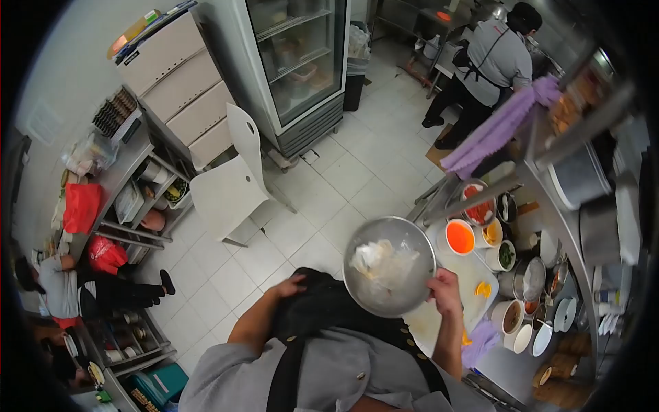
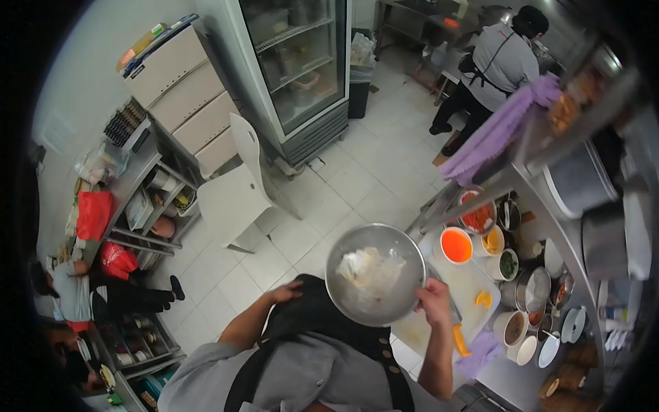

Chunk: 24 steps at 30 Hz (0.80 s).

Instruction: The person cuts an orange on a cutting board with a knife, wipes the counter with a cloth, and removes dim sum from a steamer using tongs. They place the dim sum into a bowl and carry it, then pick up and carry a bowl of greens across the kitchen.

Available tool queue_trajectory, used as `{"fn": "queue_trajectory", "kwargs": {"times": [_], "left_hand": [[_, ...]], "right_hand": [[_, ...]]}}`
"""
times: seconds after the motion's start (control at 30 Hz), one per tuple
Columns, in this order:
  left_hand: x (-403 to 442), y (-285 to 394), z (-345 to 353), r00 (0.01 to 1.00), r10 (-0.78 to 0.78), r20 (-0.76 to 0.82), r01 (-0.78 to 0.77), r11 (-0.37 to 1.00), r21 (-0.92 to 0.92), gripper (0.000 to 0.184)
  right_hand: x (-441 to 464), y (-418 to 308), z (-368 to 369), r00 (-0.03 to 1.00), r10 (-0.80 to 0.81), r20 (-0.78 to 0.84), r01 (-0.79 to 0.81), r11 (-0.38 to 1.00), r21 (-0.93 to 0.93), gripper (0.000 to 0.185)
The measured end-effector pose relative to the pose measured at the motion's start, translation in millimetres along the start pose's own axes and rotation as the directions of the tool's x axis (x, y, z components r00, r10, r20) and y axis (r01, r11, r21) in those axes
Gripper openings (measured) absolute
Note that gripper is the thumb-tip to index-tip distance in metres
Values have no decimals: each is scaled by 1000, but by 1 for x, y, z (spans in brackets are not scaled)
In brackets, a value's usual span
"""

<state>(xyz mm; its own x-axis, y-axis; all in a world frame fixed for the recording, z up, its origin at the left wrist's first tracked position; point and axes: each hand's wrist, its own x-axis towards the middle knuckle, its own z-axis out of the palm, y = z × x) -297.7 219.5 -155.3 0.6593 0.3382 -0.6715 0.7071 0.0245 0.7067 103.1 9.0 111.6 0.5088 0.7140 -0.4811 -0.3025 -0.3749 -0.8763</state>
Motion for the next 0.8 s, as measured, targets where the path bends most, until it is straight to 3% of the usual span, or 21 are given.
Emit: {"fn": "queue_trajectory", "kwargs": {"times": [0.03,0.07,0.13,0.2,0.23,0.27,0.3,0.4,0.47,0.53,0.63,0.8], "left_hand": [[-16,-12,-2,995,-69,-74,68,998,-14,85],[-26,-28,-11,979,-164,-123,117,940,-320,89],[-6,-139,-30,929,-322,184,339,536,-774,87],[-31,-150,-88,824,-488,289,566,669,-482,81],[-45,-129,-106,716,-697,26,648,650,-398,72],[-32,-158,-125,733,-678,61,653,675,-343,66],[-42,-146,-144,819,-572,-52,558,814,-163,64],[-50,-142,-188,733,-674,-94,563,678,-473,62],[-35,-119,-224,725,-682,-95,535,645,-546,61],[-3,-98,-268,747,-653,-127,492,670,-556,61],[69,-48,-337,811,-546,-210,366,754,-546,59],[199,64,-428,894,-342,-290,175,862,-476,57]], "right_hand": [[21,-4,16,1000,11,-3,-11,1000,-3,8],[45,-7,32,998,-15,-55,16,1000,14,8],[102,-8,61,982,-72,-176,74,997,2,7],[169,-11,79,950,-128,-285,99,988,-115,5],[199,-16,86,932,-151,-329,91,978,-189,4],[228,-24,93,919,-146,-365,79,978,-193,3],[252,-36,100,904,-139,-404,62,978,-197,4],[313,-80,121,867,-196,-458,122,975,-186,7],[358,-105,126,826,-177,-536,95,980,-176,8],[391,-136,137,791,-130,-598,59,989,-137,9],[445,-169,144,762,-141,-632,165,986,-21,12],[567,-232,130,732,-259,-630,214,966,-148,18]]}}
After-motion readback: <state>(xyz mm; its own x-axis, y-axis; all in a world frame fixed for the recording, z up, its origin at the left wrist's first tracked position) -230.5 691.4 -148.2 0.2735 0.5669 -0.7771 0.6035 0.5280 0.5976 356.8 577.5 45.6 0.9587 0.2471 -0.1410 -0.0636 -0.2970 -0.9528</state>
